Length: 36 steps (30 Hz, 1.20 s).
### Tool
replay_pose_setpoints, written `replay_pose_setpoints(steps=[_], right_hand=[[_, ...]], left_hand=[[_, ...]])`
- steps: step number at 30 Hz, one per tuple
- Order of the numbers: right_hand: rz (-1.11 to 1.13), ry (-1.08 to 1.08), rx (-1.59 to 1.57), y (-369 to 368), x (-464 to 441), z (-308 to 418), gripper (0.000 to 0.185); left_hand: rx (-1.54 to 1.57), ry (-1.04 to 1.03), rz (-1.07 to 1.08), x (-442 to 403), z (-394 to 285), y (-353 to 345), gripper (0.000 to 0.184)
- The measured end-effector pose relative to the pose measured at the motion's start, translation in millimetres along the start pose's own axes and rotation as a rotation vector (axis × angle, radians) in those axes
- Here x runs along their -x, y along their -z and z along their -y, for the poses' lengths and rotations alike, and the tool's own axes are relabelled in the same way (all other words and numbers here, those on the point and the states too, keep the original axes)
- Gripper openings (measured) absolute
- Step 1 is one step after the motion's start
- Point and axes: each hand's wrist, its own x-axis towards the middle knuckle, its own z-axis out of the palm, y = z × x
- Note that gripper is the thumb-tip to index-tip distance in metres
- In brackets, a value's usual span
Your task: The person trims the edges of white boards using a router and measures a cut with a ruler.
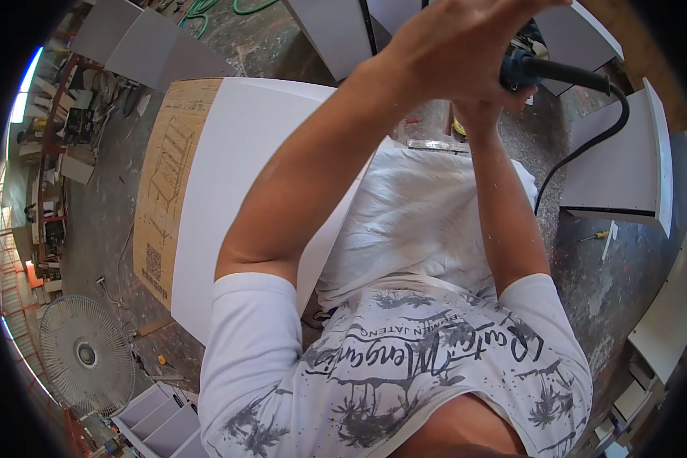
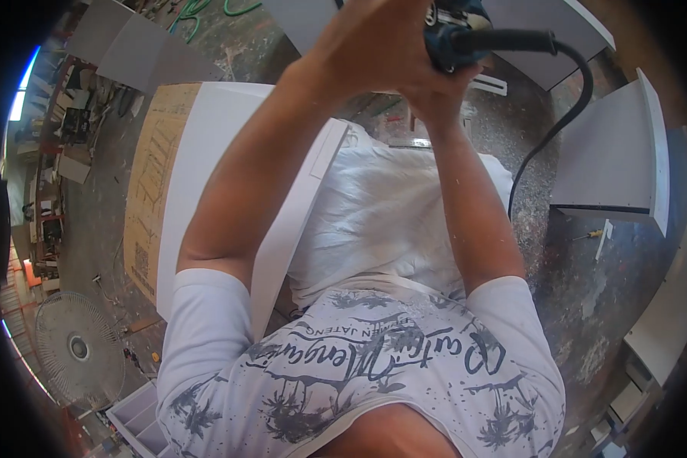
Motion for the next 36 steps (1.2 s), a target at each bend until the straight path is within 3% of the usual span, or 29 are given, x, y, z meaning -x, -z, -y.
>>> replay_pose_setpoints(steps=[2, 5, 7, 10, 12, 15, 17, 19, 23, 26, 36], right_hand=[[-0.071, -0.004, -0.177, -9, -11, 23, 0.095], [-0.084, 0.053, -0.046, -13, -11, 27, 0.094], [-0.161, 0.026, -0.168, -21, -10, 31, 0.095], [-0.196, 0.040, -0.096, -17, -11, 39, 0.080], [-0.149, -0.037, 0.018, -6, -8, 38, 0.067], [-0.216, -0.039, -0.137, -2, -24, 48, 0.042], [-0.266, 0.035, -0.219, 2, -35, 53, 0.034], [-0.252, 0.044, -0.218, 6, -36, 50, 0.036], [-0.223, -0.017, -0.244, 4, -30, 45, 0.038], [-0.214, -0.074, -0.240, 7, -26, 38, 0.038], [-0.205, -0.087, -0.278, -2, -30, 49, 0.039]], left_hand=[[0.014, -0.017, -0.006, -2, 1, 4, 0.118], [0.034, 0.063, 0.039, -4, -5, 10, 0.120], [0.024, 0.050, 0.018, -2, 6, 1, 0.119], [0.028, 0.082, -0.042, 9, 7, -6, 0.114], [-0.036, 0.135, -0.090, 30, 4, 6, 0.101], [-0.184, 0.253, -0.168, 93, -7, 35, 0.068], [-0.224, 0.560, -0.002, 151, -6, 51, 0.043], [-0.364, 0.638, 0.219, 190, 1, 54, 0.022], [-0.354, 0.642, 0.551, 203, 11, 43, 0.027], [-0.322, 0.661, 0.624, 194, 18, 41, 0.028], [-0.326, 0.593, 0.552, 182, 80, 28, 0.031]])
